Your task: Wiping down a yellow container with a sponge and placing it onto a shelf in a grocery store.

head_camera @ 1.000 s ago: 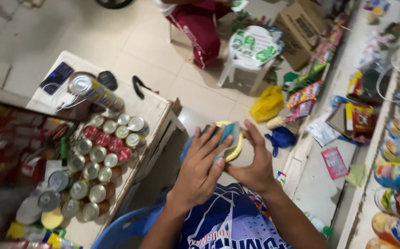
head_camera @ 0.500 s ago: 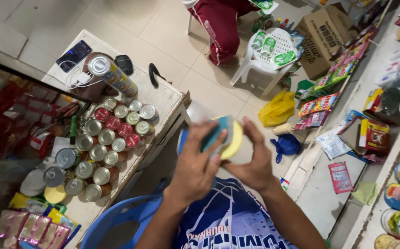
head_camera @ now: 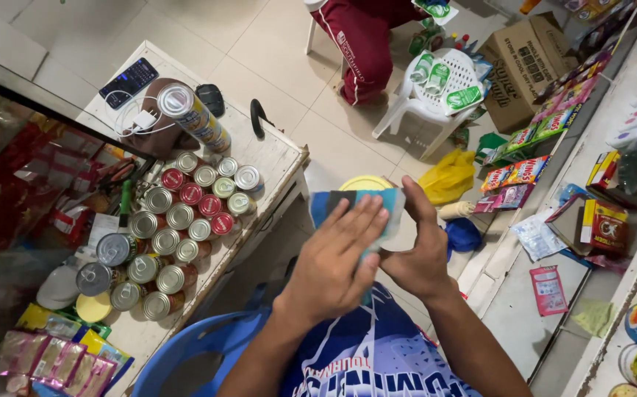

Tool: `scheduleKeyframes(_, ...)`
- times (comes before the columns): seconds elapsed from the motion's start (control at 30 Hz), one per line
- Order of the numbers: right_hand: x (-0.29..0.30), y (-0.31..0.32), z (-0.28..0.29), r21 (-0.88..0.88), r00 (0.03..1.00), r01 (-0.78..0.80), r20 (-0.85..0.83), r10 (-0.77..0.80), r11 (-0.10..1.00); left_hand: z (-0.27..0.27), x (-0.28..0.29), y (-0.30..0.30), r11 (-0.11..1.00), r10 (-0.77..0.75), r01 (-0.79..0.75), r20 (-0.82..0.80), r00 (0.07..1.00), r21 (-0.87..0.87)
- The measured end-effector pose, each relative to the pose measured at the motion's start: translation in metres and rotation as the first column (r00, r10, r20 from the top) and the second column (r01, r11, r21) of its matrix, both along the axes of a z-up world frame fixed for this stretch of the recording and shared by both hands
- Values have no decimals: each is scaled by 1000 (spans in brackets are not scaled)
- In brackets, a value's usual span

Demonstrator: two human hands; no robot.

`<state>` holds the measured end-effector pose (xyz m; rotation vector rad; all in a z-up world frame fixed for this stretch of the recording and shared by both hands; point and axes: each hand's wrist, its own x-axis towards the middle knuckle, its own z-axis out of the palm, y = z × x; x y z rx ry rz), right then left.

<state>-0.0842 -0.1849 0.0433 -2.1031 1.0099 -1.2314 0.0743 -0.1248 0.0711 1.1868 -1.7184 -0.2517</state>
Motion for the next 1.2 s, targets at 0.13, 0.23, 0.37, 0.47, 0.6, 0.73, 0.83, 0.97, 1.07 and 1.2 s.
scheduleKeyframes(0.13,0,2,-1,-19,998,-21,65,22,1000,-4,17,-8,998,35,-34,-14,999,43)
scheduleKeyframes(0.23,2,-1,1,-12,997,5,73,-4,1000,-6,19,-10,1000,-6,7,-47,999,17)
scheduleKeyframes(0.37,-6,-4,-7,-4,987,70,144,-69,998,-4,13,-13,988,-147,141,-102,984,-63)
scheduleKeyframes(0.47,-2,1,-2,-65,982,137,143,-127,988,-11,18,-30,971,-236,227,-150,960,-73)
scheduleKeyframes(0.6,-16,18,-7,-30,965,227,145,-221,973,-9,15,-47,947,-323,317,-163,932,-60)
scheduleKeyframes(0.73,-26,37,-4,-26,933,346,118,-340,938,-2,2,-50,871,-490,480,-142,860,-100)
scheduleKeyframes(0.83,-25,52,1,-63,884,464,100,-457,883,2,-6,-53,778,-627,612,-128,768,-140)
scheduleKeyframes(0.97,-11,80,12,-61,786,618,78,-614,784,-2,-10,-74,689,-722,707,-69,688,-157)
scheduleKeyframes(1.07,-18,96,9,-88,764,644,125,-633,760,4,-11,-79,625,-781,776,-72,621,-89)
scheduleKeyframes(1.2,-5,102,21,-107,653,757,113,-749,645,12,-14,-67,501,-865,858,-60,497,-110)
